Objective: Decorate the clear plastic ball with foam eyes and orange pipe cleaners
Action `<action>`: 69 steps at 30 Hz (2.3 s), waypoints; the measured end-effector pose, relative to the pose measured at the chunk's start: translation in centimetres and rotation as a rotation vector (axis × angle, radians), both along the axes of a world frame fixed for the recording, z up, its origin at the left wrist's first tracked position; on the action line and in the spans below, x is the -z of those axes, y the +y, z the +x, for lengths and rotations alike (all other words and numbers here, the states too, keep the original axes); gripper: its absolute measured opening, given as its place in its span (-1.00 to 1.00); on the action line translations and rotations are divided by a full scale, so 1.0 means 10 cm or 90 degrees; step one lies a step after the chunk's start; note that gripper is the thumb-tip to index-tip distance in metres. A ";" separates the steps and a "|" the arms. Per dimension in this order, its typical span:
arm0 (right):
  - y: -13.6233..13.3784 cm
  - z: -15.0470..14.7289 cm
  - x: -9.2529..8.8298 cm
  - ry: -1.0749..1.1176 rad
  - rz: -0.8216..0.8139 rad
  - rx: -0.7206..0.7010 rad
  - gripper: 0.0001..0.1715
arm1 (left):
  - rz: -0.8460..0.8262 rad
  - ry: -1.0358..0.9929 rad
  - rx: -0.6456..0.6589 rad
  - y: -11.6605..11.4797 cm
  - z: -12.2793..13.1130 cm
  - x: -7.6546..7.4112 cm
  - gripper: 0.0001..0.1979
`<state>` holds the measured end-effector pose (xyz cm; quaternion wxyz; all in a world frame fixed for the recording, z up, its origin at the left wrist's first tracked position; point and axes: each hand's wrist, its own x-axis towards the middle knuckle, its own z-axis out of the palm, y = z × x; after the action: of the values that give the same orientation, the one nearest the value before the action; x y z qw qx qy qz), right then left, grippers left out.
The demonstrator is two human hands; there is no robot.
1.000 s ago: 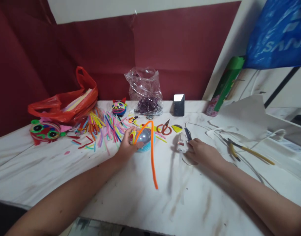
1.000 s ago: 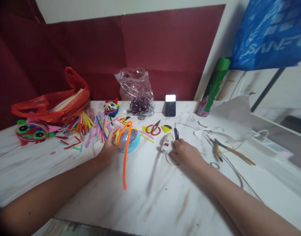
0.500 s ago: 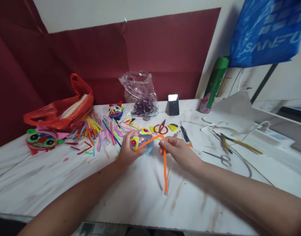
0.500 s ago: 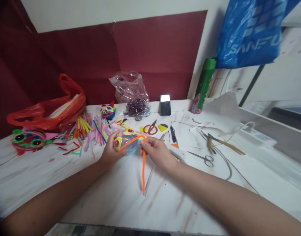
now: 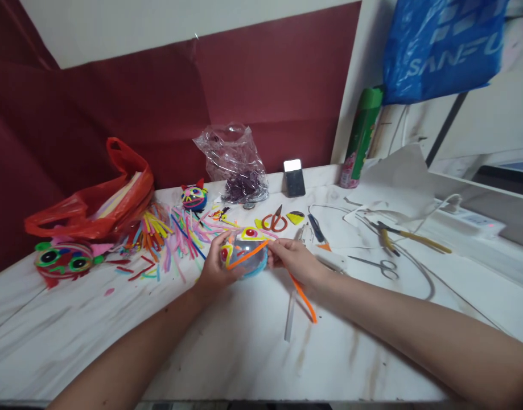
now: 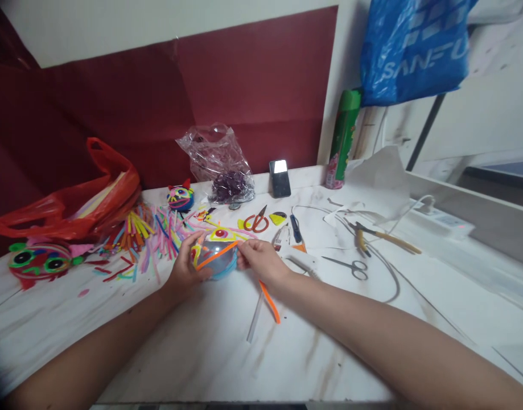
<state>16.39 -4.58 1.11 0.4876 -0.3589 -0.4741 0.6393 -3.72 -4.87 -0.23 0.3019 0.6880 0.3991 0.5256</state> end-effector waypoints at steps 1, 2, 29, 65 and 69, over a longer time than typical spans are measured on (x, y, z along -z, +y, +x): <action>-0.01 0.00 0.00 0.009 -0.006 -0.001 -0.50 | -0.005 -0.006 0.008 -0.01 0.00 -0.02 -0.13; -0.02 0.00 0.00 0.019 -0.015 -0.003 -0.52 | -0.012 -0.012 0.020 -0.01 0.00 -0.04 -0.12; -0.18 -0.09 0.13 0.090 -0.056 -0.089 -0.51 | -0.162 0.155 -0.002 -0.03 -0.13 -0.36 -0.28; -0.20 -0.12 0.22 -0.007 -0.051 -0.020 -0.64 | -0.103 0.210 0.112 -0.03 -0.18 -0.33 -0.42; -0.17 -0.10 0.23 -0.023 -0.045 -0.008 -0.60 | -0.178 0.179 0.135 -0.01 -0.21 -0.34 -0.42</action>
<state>15.41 -6.24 -1.14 0.4619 -0.3841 -0.4626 0.6520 -5.80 -4.96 3.19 0.3894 0.7440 0.4319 0.3290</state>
